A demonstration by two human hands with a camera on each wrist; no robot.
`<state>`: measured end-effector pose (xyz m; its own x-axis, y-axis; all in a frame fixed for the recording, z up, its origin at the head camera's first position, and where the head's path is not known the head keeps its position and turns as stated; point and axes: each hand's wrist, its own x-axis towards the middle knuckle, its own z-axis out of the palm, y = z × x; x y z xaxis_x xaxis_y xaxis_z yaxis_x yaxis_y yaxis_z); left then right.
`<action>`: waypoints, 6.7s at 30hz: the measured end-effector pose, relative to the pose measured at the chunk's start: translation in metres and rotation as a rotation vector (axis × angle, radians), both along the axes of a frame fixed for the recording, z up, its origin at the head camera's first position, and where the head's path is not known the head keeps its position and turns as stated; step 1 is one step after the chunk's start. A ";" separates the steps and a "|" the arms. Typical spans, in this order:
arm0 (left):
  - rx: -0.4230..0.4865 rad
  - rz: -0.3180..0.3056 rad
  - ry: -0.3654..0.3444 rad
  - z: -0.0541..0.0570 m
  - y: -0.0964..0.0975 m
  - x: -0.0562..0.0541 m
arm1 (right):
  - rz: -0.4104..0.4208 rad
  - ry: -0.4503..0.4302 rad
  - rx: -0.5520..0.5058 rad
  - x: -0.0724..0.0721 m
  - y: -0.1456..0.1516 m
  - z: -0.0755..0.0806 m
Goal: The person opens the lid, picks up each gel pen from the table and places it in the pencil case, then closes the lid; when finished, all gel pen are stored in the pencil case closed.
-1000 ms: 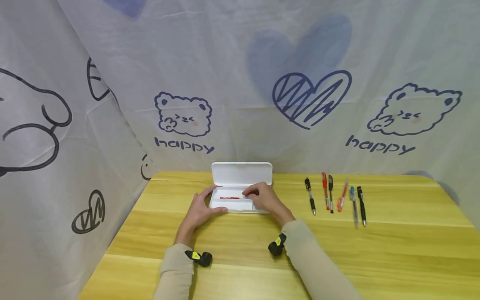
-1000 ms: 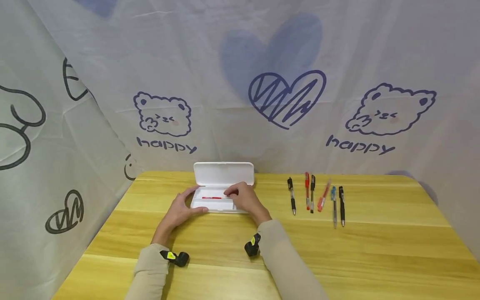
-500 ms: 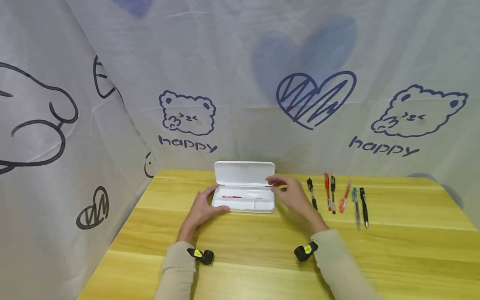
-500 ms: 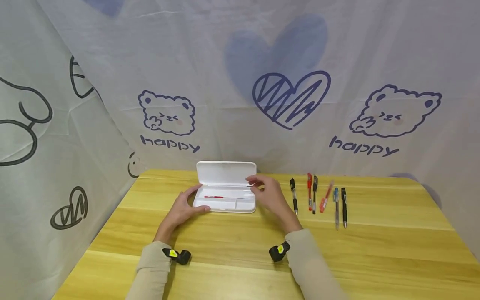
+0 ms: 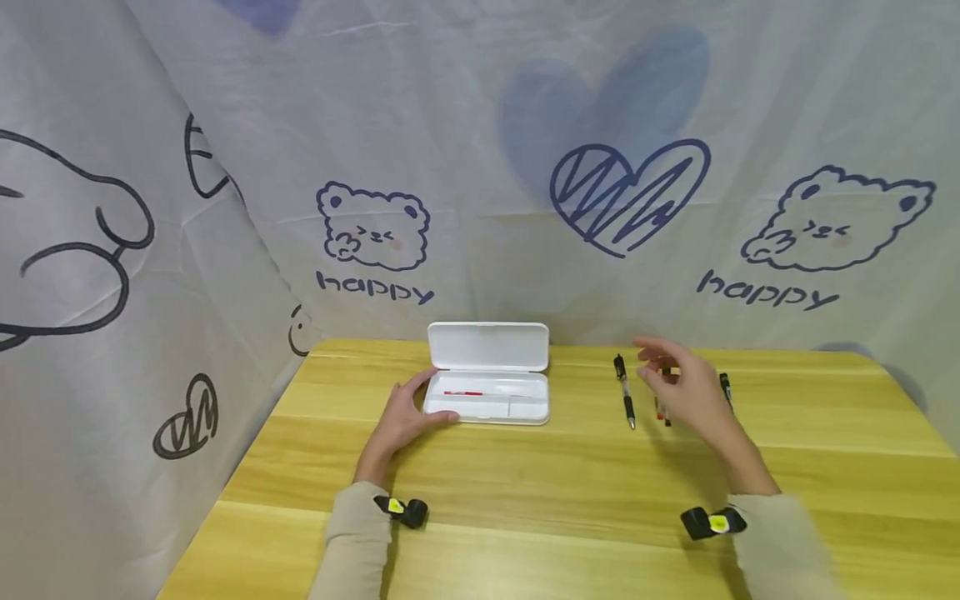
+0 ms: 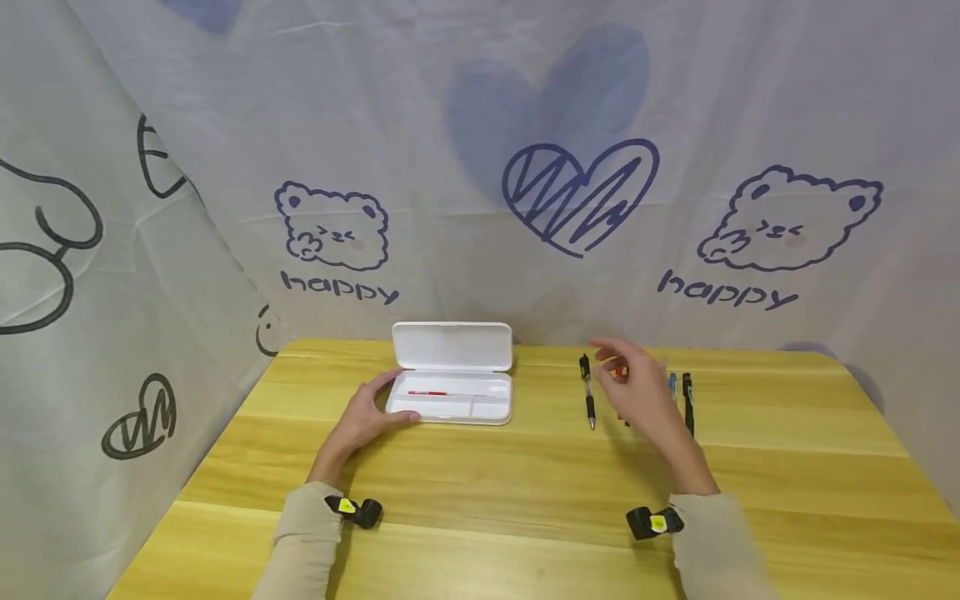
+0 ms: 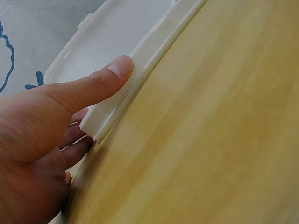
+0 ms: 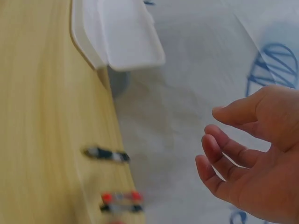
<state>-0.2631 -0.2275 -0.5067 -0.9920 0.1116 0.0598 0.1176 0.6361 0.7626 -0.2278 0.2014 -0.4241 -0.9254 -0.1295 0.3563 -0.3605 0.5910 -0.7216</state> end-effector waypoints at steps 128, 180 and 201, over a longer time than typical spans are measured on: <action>0.018 0.004 -0.009 0.002 0.003 0.000 | 0.005 -0.124 0.009 -0.057 -0.180 -0.063; 0.033 -0.014 0.008 0.001 0.002 -0.001 | -0.073 0.045 0.031 0.001 -0.033 -0.015; 0.023 -0.012 0.013 0.000 -0.002 0.000 | -0.334 -0.183 0.128 0.014 0.061 -0.054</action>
